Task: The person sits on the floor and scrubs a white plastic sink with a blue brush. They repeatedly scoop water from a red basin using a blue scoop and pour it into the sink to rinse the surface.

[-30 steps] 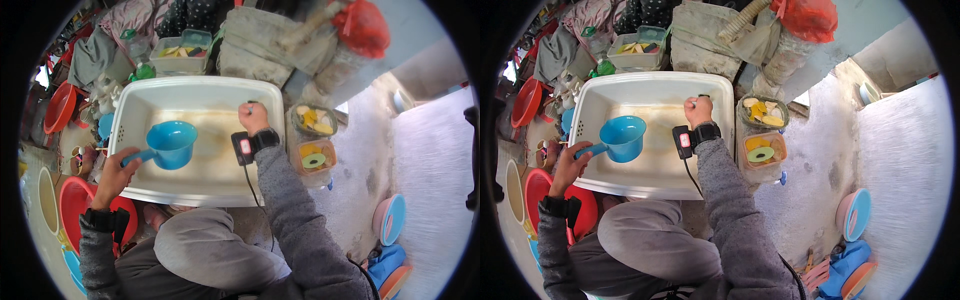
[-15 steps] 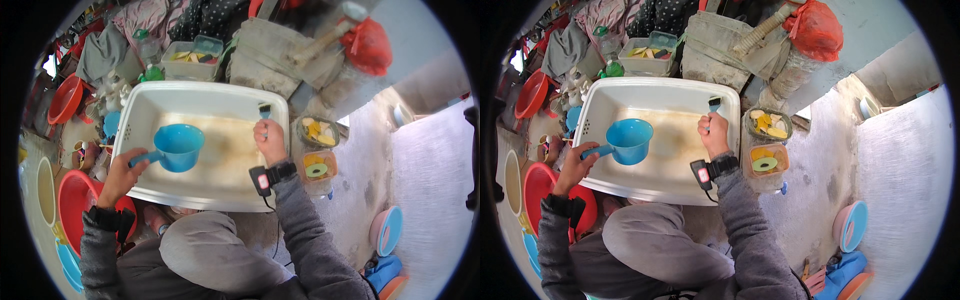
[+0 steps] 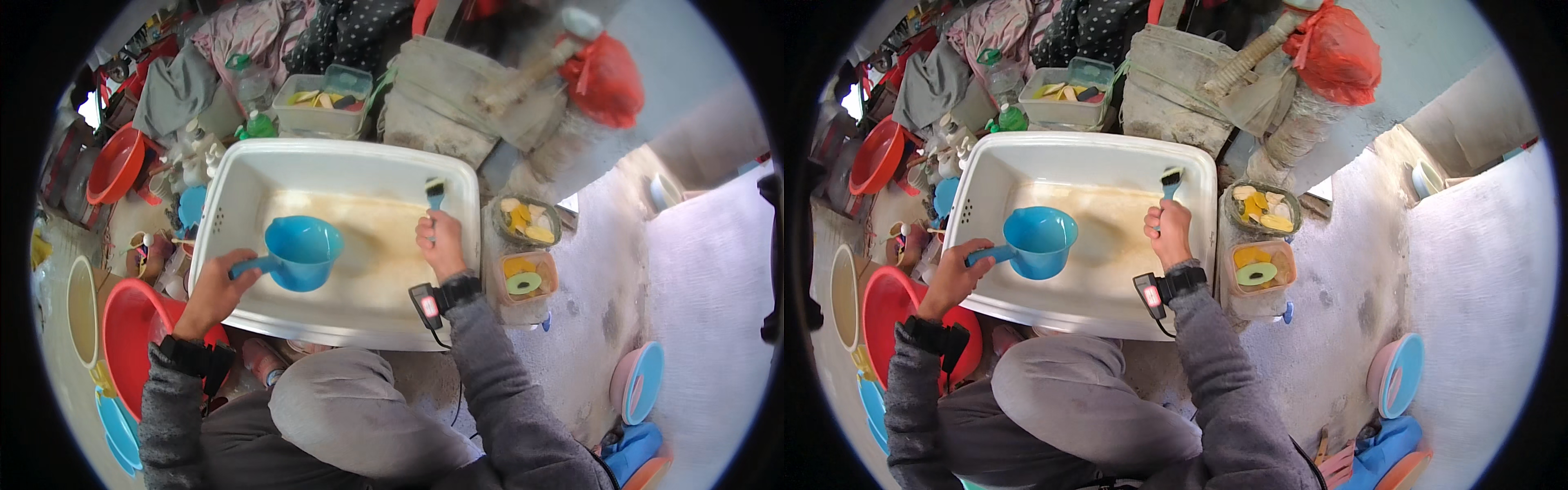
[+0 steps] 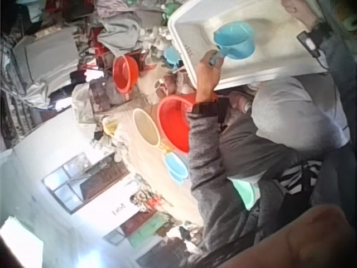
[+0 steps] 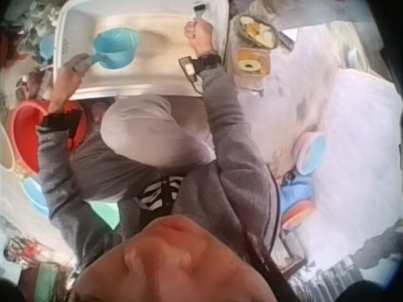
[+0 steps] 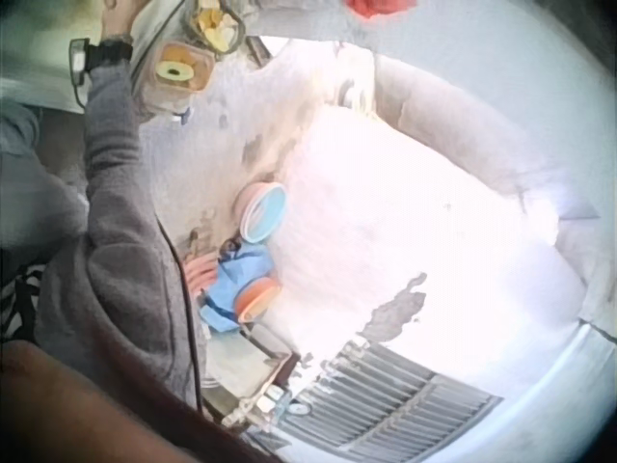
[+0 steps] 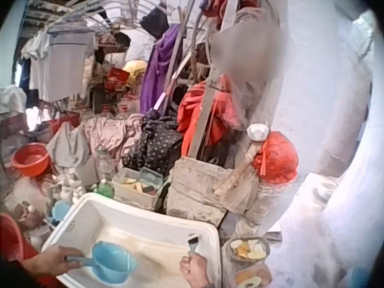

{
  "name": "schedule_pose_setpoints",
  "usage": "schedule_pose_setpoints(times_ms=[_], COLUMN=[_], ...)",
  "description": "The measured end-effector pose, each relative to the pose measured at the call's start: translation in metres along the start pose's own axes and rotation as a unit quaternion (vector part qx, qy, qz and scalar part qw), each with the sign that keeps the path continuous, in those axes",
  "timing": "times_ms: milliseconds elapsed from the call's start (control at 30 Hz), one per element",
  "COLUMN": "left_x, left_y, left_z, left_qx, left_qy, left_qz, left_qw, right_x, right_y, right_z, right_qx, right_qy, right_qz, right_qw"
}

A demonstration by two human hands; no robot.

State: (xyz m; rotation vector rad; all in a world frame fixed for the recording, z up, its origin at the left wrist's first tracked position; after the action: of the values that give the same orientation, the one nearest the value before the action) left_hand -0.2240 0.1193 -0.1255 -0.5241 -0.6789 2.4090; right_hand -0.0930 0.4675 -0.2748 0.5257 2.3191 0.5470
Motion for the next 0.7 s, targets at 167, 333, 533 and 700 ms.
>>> schedule_pose_setpoints(times_ms=[167,333,533,700], left_x=[0.000,-0.001,-0.002,0.001], left_y=[0.002,-0.001,-0.010,-0.020], left_z=[-0.007,-0.005,-0.008,-0.015], left_qx=[0.002,0.022,0.038,0.049], left_qy=[0.031,0.020,-0.010,0.016], left_qz=[0.025,0.003,-0.074,-0.098], left_qw=[0.999,1.000,0.996,0.994], right_x=[0.012,-0.040,-0.142,-0.183], right_y=[-0.004,-0.011,-0.005,0.045], right_z=[0.008,0.012,0.033,0.015], right_qx=[0.051,-0.092,-0.337,-0.647], right_qy=[-0.021,-0.040,0.044,0.110], right_qz=[-0.002,-0.073,-0.144,0.099], right_qw=[0.999,0.992,0.929,0.748])
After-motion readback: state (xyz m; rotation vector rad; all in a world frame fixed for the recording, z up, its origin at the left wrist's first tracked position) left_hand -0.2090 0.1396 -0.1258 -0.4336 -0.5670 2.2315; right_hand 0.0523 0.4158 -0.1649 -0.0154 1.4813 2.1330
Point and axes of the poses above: each hand's wrist, its own x-axis towards the middle knuckle, its own z-axis out of the back of the hand, y = z × x, the point moved 5 cm from there along x, towards the middle knuckle, and after that the axes turned 10 degrees about x, right-handed, at the moved point
